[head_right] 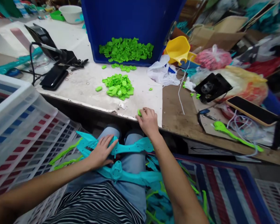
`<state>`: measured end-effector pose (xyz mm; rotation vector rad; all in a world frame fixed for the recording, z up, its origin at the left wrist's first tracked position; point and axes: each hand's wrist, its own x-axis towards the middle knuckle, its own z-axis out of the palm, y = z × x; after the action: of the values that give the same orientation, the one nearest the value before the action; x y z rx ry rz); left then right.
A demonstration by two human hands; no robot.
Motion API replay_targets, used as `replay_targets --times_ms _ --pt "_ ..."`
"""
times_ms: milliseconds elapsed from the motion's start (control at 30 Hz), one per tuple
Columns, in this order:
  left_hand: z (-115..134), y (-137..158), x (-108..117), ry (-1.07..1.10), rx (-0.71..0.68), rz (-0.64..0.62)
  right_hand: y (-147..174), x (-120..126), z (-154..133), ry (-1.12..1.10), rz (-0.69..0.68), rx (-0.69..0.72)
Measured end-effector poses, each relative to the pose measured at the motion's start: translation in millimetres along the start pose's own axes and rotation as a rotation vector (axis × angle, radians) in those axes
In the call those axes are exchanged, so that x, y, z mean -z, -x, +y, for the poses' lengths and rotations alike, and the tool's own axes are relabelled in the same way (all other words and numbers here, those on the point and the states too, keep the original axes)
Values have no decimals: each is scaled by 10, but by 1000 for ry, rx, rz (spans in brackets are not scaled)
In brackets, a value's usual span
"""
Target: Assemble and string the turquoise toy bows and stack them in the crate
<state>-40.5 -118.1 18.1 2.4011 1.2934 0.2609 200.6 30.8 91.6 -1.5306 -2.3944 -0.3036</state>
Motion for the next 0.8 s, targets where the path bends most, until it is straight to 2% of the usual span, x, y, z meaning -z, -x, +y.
replay_targets --times_ms 100,200,267,333,433,500,567,633,733,800 --pt "97 323 -51 -51 -28 -21 -22 -30 79 -94 -58 57" --pt "227 541 -89 36 -79 -85 -82 -57 164 -179 -79 80" --pt "241 521 -93 118 -95 -53 -130 -70 211 -235 -66 87" --pt "182 403 -74 156 -66 44 -175 -74 237 -284 -51 88" --pt "77 243 -27 124 -53 196 -196 -67 212 -310 -14 71" --pt "83 241 -11 74 -75 230 -154 -63 145 -299 46 47" --pt "153 319 -22 25 -72 143 -61 -60 43 -296 123 21" --pt "248 426 -53 -12 -62 -52 67 -53 -78 -310 179 13" --pt "353 555 -85 1 -51 -323 269 -24 -248 -333 194 43" --pt "370 592 -66 62 -55 -386 393 5 -339 -339 203 69"
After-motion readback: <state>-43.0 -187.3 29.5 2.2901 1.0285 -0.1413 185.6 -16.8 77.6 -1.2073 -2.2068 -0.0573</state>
